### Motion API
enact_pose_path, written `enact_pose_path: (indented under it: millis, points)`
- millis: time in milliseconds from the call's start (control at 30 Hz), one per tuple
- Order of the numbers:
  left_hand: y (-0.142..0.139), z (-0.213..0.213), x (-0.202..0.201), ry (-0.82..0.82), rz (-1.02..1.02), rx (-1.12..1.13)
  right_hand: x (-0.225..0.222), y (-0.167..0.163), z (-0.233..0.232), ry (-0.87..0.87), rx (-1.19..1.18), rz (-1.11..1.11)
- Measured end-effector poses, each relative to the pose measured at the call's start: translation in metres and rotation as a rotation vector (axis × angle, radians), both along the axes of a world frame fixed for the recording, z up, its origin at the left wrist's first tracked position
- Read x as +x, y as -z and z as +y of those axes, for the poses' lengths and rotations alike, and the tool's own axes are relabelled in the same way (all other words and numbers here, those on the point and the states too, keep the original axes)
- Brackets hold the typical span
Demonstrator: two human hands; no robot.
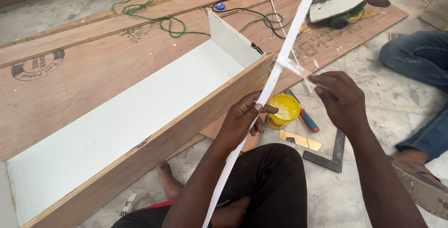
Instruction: The person sits on the floor and applies glue to a long white strip using a small brush. They repeatedly dip the brush into a yellow container and spread the adhesive along the length of the strip.
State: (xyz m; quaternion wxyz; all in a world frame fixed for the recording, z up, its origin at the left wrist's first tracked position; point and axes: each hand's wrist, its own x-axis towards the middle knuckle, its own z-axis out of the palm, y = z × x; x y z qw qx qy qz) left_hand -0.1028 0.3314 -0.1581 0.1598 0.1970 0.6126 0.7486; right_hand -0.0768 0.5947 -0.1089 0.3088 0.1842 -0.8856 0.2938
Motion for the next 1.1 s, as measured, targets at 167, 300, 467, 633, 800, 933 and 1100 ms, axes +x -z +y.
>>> enact_pose_path:
  millis: [167, 300, 467, 633, 800, 933, 1100]
  points:
    - [0.002, 0.002, -0.001, -0.002, -0.008, -0.011, 0.003, -0.003, -0.008, -0.001, 0.105, -0.068]
    - [0.003, 0.003, -0.004, -0.023, -0.042, 0.007, 0.005, 0.002, 0.002, -0.168, -0.094, -0.133]
    - [0.002, 0.001, -0.003, -0.018, -0.030, 0.017, -0.002, 0.015, 0.008, -0.070, -0.238, -0.055]
    - [-0.002, 0.002, -0.004, -0.001, -0.026, 0.033, -0.008, 0.026, 0.001, -0.069, -0.174, -0.068]
    - [-0.002, 0.002, -0.003, -0.007, -0.024, 0.036, -0.008, 0.040, -0.005, -0.159, -0.236, -0.121]
    - [0.001, 0.004, -0.003, -0.004, -0.027, 0.074, -0.005, 0.055, -0.017, -0.110, -0.259, -0.109]
    - [0.007, 0.003, -0.008, 0.024, -0.089, 0.142, 0.003, 0.066, -0.031, 0.002, -0.198, -0.132]
